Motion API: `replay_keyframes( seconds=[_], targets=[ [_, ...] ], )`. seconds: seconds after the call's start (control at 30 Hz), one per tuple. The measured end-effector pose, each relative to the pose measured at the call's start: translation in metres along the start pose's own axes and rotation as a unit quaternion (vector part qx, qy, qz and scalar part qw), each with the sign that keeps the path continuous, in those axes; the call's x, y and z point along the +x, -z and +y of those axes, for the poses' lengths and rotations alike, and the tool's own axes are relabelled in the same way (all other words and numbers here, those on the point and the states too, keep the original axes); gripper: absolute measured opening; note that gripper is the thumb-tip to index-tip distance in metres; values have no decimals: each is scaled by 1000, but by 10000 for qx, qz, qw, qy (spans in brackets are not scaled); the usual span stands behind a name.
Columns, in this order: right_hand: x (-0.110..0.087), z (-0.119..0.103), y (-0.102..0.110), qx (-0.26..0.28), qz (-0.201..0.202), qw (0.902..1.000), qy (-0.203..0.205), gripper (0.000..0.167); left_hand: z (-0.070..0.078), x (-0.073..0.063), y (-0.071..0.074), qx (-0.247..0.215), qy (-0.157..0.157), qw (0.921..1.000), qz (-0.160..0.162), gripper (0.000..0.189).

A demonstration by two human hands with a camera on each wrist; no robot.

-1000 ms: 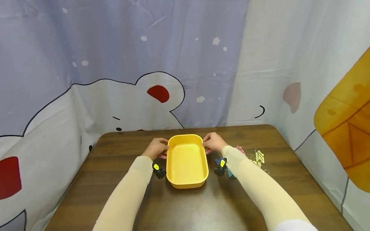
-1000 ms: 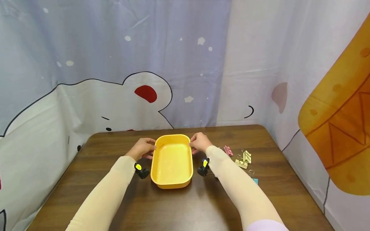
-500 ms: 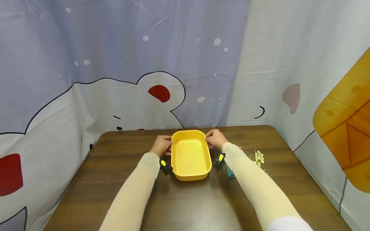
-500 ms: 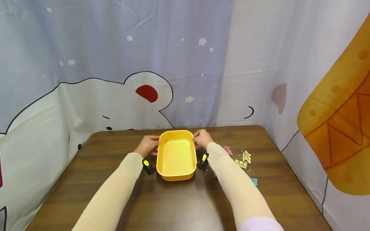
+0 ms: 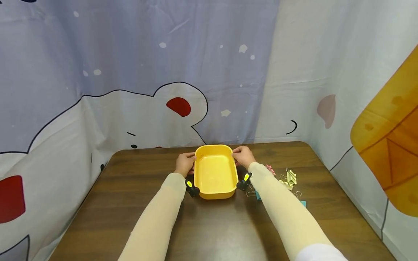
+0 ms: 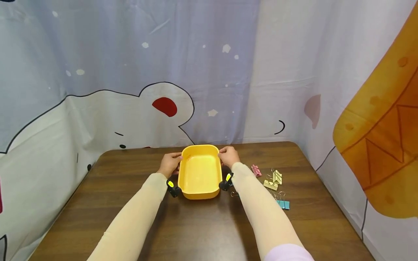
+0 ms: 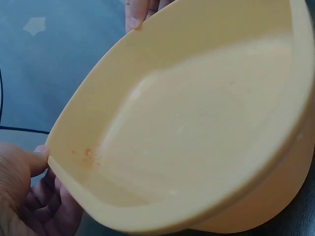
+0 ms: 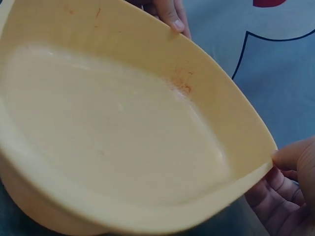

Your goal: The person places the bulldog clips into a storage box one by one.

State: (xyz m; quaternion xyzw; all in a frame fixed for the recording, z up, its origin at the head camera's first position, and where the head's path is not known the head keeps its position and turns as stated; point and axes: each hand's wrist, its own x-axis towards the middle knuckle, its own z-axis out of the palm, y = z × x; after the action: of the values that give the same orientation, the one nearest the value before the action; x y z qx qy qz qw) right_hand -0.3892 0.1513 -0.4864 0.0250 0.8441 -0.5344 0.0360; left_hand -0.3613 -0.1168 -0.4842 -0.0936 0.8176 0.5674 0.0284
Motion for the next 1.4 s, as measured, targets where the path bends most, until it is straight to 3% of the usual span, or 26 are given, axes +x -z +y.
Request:
replay_keyframes(
  seconds=[0.37, 0.7, 0.87, 0.97, 1.13, 1.4],
  targets=[
    [-1, 2, -4, 10, 373, 9992, 111, 22, -5, 1, -6, -172, -153, 9996, 188, 35],
    [-12, -6, -3, -1134, 735, 9889, 620, 32, -4, -1, -9, 163, -156, 9997, 119, 35],
    [-20, -9, 13, -211, 812, 9945, 621, 42, -5, -9, -7, -261, -54, 9996, 41, 39],
    [-22, -8, 30, 430, 687, 9932, 842, 42, -4, -17, -5, -460, 78, 9989, 10, 42],
    [-33, -2, 66, 1021, 621, 9853, 1222, 45, -5, -30, -4, -747, 149, 9966, -307, 49],
    [-61, 26, 119, 1694, 1263, 9635, 1644, 45, -10, -43, 0, -1093, 167, 9917, -649, 62]
  ],
)
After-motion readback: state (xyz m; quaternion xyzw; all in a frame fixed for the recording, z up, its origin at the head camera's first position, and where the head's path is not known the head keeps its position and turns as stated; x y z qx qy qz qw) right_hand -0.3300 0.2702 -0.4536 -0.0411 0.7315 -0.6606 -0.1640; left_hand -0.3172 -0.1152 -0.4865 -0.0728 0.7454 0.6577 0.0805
